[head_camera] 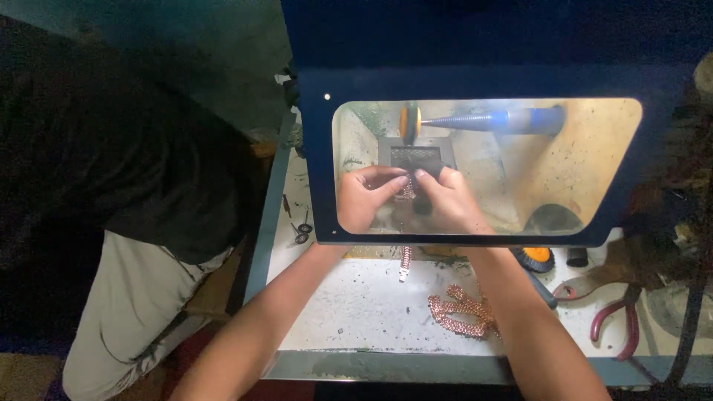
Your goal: Polishing a stone-set jewelry chain using a bench-mounted polishing machine with a rotating wheel.
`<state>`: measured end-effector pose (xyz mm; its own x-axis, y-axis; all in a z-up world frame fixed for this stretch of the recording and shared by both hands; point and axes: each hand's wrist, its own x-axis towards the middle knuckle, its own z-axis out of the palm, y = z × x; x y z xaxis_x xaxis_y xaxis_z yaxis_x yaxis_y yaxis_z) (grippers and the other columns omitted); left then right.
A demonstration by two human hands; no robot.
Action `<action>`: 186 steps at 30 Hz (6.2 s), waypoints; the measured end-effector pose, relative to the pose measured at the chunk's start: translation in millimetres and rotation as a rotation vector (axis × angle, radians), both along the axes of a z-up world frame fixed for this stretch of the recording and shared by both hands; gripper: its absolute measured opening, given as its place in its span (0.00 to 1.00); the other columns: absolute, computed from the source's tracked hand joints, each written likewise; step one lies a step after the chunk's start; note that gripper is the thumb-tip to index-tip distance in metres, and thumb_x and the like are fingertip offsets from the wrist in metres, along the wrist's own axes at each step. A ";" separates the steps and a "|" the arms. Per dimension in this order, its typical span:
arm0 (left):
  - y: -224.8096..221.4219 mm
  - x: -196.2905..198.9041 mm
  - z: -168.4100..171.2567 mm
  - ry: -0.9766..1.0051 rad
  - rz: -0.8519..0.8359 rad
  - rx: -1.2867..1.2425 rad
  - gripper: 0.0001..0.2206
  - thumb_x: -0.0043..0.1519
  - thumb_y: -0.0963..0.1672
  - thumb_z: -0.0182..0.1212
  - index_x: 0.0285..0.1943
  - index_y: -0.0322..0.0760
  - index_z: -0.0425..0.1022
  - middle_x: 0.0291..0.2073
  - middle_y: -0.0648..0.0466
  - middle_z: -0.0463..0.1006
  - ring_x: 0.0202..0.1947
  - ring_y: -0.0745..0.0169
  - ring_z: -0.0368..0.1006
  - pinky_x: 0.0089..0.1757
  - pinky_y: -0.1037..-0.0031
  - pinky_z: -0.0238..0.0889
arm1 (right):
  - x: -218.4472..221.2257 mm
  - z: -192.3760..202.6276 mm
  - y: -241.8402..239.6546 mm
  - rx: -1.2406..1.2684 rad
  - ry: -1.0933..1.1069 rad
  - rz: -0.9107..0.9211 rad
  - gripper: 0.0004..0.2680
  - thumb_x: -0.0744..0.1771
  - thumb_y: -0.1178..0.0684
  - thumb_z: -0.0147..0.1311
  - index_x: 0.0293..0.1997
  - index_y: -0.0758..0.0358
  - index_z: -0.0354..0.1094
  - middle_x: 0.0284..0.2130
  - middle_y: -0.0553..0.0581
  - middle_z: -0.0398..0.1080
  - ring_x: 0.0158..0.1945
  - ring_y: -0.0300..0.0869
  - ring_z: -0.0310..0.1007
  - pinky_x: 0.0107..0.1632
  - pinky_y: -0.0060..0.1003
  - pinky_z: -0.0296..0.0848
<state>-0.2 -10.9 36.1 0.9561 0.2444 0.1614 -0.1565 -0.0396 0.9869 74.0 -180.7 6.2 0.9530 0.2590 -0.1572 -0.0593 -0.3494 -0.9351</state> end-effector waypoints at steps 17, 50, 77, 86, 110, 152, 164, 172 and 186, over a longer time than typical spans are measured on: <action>-1.0 5.8 49.8 0.105 -0.011 -0.380 0.15 0.60 0.45 0.71 0.53 0.34 0.81 0.32 0.46 0.83 0.31 0.64 0.78 0.34 0.71 0.72 | -46.7 78.8 36.7 0.579 0.079 -0.076 0.06 0.66 0.56 0.62 0.45 0.64 0.77 0.33 0.56 0.79 0.35 0.40 0.81 0.40 0.43 0.84; -6.5 13.9 38.5 -0.036 0.014 -0.348 0.13 0.59 0.41 0.72 0.51 0.30 0.82 0.38 0.40 0.86 0.29 0.66 0.79 0.25 0.74 0.73 | -40.4 69.3 35.9 0.690 -0.157 -0.076 0.07 0.68 0.56 0.59 0.44 0.71 0.76 0.26 0.60 0.76 0.25 0.41 0.79 0.28 0.37 0.83; -11.1 17.5 27.0 -0.082 0.073 -0.273 0.14 0.58 0.43 0.74 0.51 0.34 0.83 0.39 0.43 0.86 0.36 0.69 0.80 0.44 0.70 0.80 | -37.4 62.2 35.7 0.661 -0.237 0.002 0.09 0.71 0.56 0.54 0.32 0.67 0.72 0.13 0.54 0.60 0.15 0.33 0.56 0.16 0.28 0.60; -13.1 16.1 31.0 -0.098 0.091 -0.279 0.16 0.57 0.44 0.75 0.52 0.33 0.82 0.35 0.43 0.86 0.31 0.69 0.80 0.43 0.72 0.80 | -38.0 64.1 33.4 0.654 -0.204 0.010 0.04 0.69 0.59 0.55 0.40 0.69 0.73 0.18 0.56 0.66 0.21 0.35 0.62 0.21 0.29 0.65; -9.5 13.9 28.2 -0.099 0.112 -0.274 0.16 0.57 0.44 0.75 0.52 0.33 0.82 0.39 0.42 0.86 0.36 0.69 0.80 0.44 0.72 0.80 | -35.7 57.7 33.5 0.700 -0.217 0.083 0.05 0.70 0.59 0.53 0.36 0.69 0.71 0.15 0.56 0.64 0.16 0.35 0.61 0.15 0.30 0.64; -10.4 12.9 32.5 -0.103 0.127 -0.283 0.17 0.57 0.44 0.75 0.53 0.32 0.82 0.41 0.42 0.86 0.36 0.69 0.79 0.44 0.72 0.79 | -37.9 61.6 37.4 0.779 -0.219 0.085 0.04 0.70 0.60 0.52 0.39 0.69 0.71 0.19 0.55 0.65 0.20 0.34 0.61 0.18 0.31 0.64; -12.7 12.0 28.8 -0.098 0.133 -0.275 0.17 0.58 0.43 0.74 0.54 0.32 0.82 0.41 0.42 0.86 0.37 0.71 0.79 0.44 0.72 0.80 | -34.9 55.4 35.3 0.743 -0.223 0.110 0.06 0.71 0.58 0.52 0.38 0.67 0.71 0.17 0.54 0.64 0.19 0.34 0.60 0.19 0.30 0.64; -11.0 13.5 30.7 -0.122 0.126 -0.296 0.16 0.57 0.43 0.75 0.53 0.32 0.82 0.41 0.41 0.86 0.38 0.68 0.81 0.44 0.72 0.80 | -40.7 68.5 33.1 0.776 -0.177 0.134 0.03 0.70 0.61 0.51 0.39 0.68 0.69 0.19 0.52 0.65 0.22 0.33 0.63 0.20 0.29 0.65; -8.8 18.7 20.3 -0.149 0.113 -0.285 0.17 0.58 0.43 0.74 0.54 0.30 0.81 0.42 0.40 0.85 0.38 0.68 0.79 0.44 0.71 0.79 | -37.3 60.1 33.6 0.800 -0.214 0.138 0.04 0.71 0.60 0.51 0.42 0.69 0.70 0.20 0.53 0.65 0.21 0.35 0.63 0.19 0.30 0.66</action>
